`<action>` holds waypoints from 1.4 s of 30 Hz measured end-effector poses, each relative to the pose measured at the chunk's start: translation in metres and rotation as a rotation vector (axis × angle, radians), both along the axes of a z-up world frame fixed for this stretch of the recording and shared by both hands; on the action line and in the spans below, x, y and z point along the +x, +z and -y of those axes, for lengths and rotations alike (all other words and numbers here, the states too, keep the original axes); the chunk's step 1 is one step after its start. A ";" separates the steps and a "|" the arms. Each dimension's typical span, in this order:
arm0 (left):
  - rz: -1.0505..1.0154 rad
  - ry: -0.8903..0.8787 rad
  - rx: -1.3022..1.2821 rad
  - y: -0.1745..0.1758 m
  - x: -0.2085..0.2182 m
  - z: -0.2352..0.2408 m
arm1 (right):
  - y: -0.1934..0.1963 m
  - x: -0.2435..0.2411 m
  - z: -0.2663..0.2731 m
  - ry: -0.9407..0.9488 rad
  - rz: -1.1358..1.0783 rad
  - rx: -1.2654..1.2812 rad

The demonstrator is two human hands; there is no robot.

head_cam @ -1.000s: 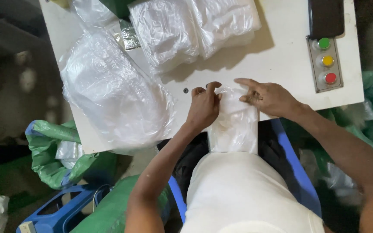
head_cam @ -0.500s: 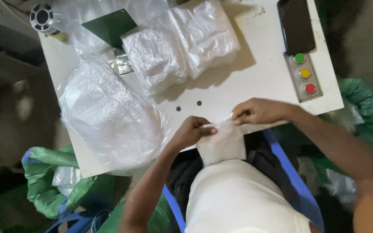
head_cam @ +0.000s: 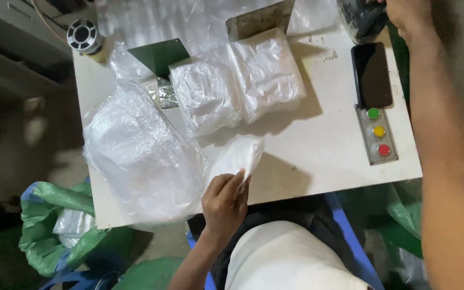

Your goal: Folding and stacking plastic bags at a workstation in a factory.

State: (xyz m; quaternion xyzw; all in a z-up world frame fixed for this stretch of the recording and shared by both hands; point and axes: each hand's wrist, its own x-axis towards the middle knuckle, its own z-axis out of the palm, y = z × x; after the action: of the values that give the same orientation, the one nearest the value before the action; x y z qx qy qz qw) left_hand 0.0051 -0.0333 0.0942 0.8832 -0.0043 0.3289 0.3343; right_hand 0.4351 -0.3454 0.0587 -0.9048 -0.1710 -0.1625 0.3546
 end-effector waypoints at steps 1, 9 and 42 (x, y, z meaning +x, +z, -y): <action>0.021 0.030 0.025 -0.002 0.001 0.002 | 0.006 0.001 -0.002 -0.049 0.010 -0.097; 0.085 0.082 0.056 -0.019 0.017 0.022 | -0.107 0.005 0.049 -0.190 -0.033 -0.641; -0.059 -0.061 -0.300 -0.054 -0.035 0.006 | 0.012 -0.152 -0.148 0.335 -0.688 0.722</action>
State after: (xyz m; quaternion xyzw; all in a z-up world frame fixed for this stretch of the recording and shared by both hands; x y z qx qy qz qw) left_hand -0.0304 -0.0388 0.0405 0.8320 0.0279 0.2895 0.4724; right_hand 0.2828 -0.1978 0.0703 -0.6863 -0.1201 0.1540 0.7006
